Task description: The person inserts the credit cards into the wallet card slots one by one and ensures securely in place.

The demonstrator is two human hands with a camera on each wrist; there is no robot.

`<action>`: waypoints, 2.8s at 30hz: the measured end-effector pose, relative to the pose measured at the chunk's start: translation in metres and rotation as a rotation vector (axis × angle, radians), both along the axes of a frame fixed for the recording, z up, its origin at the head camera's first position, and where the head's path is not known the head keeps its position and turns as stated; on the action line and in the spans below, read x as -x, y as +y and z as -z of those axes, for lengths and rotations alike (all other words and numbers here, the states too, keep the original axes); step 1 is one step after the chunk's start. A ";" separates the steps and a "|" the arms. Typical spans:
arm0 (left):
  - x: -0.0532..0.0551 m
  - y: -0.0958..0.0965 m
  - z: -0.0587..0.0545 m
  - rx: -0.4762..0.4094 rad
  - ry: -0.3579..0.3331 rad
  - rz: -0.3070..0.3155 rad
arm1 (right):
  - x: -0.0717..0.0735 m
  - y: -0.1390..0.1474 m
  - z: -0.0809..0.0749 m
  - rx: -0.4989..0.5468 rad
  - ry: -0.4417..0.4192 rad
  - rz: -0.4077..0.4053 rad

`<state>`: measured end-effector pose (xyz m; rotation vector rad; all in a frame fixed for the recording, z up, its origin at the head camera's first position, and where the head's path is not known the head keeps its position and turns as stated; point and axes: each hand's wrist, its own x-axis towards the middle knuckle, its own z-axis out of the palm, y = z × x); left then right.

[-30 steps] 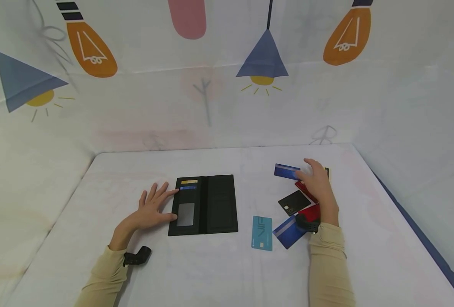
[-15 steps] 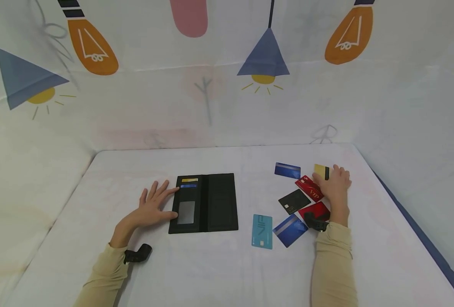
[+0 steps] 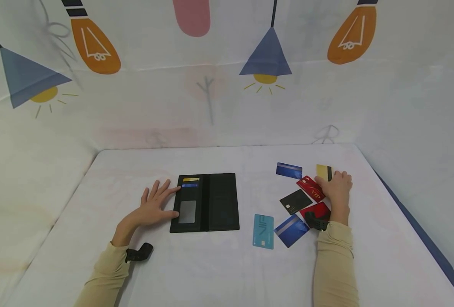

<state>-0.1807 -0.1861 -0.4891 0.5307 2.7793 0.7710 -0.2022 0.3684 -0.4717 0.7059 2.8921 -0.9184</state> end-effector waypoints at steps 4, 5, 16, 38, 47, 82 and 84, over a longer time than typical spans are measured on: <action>0.000 0.000 -0.001 -0.010 -0.003 0.004 | -0.001 0.002 0.000 0.012 0.003 -0.014; 0.000 0.000 -0.001 -0.013 -0.003 0.006 | -0.002 0.003 0.000 0.018 0.002 -0.020; -0.002 0.001 -0.004 -0.025 -0.010 0.006 | 0.000 0.007 0.000 0.074 0.021 -0.029; -0.001 0.001 -0.004 -0.006 -0.007 0.007 | 0.003 -0.011 -0.002 0.011 0.207 0.018; -0.002 0.002 -0.006 -0.013 -0.007 0.005 | 0.004 -0.019 -0.007 -0.007 0.352 -0.012; 0.000 0.002 -0.001 0.019 0.003 -0.002 | 0.007 -0.046 -0.025 0.153 0.418 -0.168; 0.000 0.002 -0.001 0.015 0.007 -0.003 | 0.007 -0.048 -0.026 0.147 0.418 -0.177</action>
